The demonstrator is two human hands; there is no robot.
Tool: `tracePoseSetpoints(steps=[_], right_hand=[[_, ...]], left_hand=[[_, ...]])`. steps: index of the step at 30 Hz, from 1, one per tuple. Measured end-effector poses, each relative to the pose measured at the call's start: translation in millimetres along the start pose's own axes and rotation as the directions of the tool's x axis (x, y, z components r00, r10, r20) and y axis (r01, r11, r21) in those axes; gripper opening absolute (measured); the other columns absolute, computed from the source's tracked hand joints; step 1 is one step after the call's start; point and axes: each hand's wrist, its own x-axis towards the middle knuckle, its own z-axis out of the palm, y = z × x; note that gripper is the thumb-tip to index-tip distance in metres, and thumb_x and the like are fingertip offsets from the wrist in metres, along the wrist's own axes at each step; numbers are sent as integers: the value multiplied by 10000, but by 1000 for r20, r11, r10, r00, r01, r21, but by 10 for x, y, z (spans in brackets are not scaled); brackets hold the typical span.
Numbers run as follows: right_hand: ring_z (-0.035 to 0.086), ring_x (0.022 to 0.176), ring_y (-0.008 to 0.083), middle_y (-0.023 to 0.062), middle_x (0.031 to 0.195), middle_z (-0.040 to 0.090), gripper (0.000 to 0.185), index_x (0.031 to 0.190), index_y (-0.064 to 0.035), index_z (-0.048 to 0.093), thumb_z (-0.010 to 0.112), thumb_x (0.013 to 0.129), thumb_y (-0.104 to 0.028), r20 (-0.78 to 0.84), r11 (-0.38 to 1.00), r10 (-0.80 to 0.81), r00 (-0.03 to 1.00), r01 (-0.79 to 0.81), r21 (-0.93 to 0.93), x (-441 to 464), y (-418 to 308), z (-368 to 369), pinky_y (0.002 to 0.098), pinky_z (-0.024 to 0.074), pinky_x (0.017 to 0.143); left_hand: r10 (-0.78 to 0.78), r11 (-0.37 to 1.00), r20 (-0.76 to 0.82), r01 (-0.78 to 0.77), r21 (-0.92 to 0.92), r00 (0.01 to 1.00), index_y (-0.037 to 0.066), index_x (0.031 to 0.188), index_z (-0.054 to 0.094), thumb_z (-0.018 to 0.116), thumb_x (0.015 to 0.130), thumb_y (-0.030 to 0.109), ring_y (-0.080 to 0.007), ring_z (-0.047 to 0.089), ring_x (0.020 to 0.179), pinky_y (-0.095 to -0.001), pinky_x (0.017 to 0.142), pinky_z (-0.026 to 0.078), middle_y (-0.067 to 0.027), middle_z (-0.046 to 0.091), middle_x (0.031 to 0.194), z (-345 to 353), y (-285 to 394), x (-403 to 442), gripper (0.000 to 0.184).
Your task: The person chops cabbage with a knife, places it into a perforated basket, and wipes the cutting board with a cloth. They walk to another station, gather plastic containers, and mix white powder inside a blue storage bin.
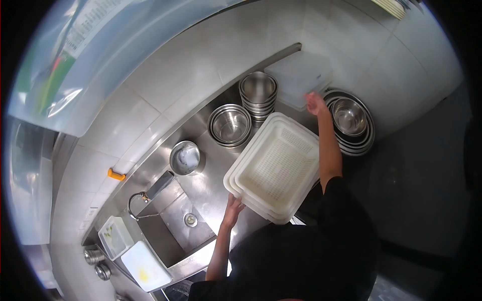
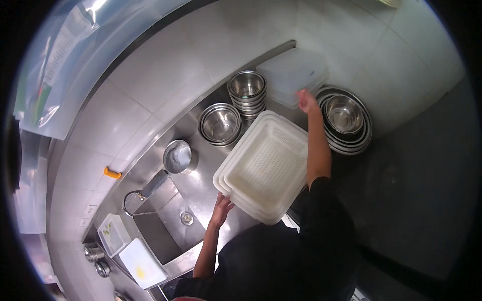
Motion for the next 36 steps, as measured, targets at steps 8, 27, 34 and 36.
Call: tracePoseSetpoints(steps=[8,27,34,36], right_hand=[[558,865,237,90,1002,596,224,929,-126,629,696,782,-281,22,995,74,997,-76,69,-546,-251,403,416,531,864],[463,778,238,137,1050,440,376,928,-112,479,692,774,-381,-391,816,119,913,134,562,-148,450,530,454,515,779],[464,883,203,46,1000,475,480,1144,-135,476,669,835,-448,-410,936,177,895,-24,351,190,334,576,408,472,755],[450,900,195,23,1050,470,459,1102,-116,510,675,856,-467,-363,967,-65,929,148,207,-181,305,782,392,456,738]], left_hand=[[131,980,-141,-150,-128,981,85,1493,336,518,1017,306,-323,362,1410,-479,1094,392,-101,289,1572,-542,-236,-742,555],[44,972,-514,-156,-176,857,106,1441,403,504,1015,345,-312,452,1333,-466,1043,436,-99,395,1510,-865,-656,-1965,498],[15,978,-563,-128,-162,826,116,1436,410,502,1011,352,-329,468,1305,-468,1023,449,-83,371,1510,-858,-604,-1990,495],[26,969,-586,-165,-185,810,119,1453,383,525,997,360,-362,442,1319,-492,1041,427,-77,271,1562,-932,-629,-2048,535]])
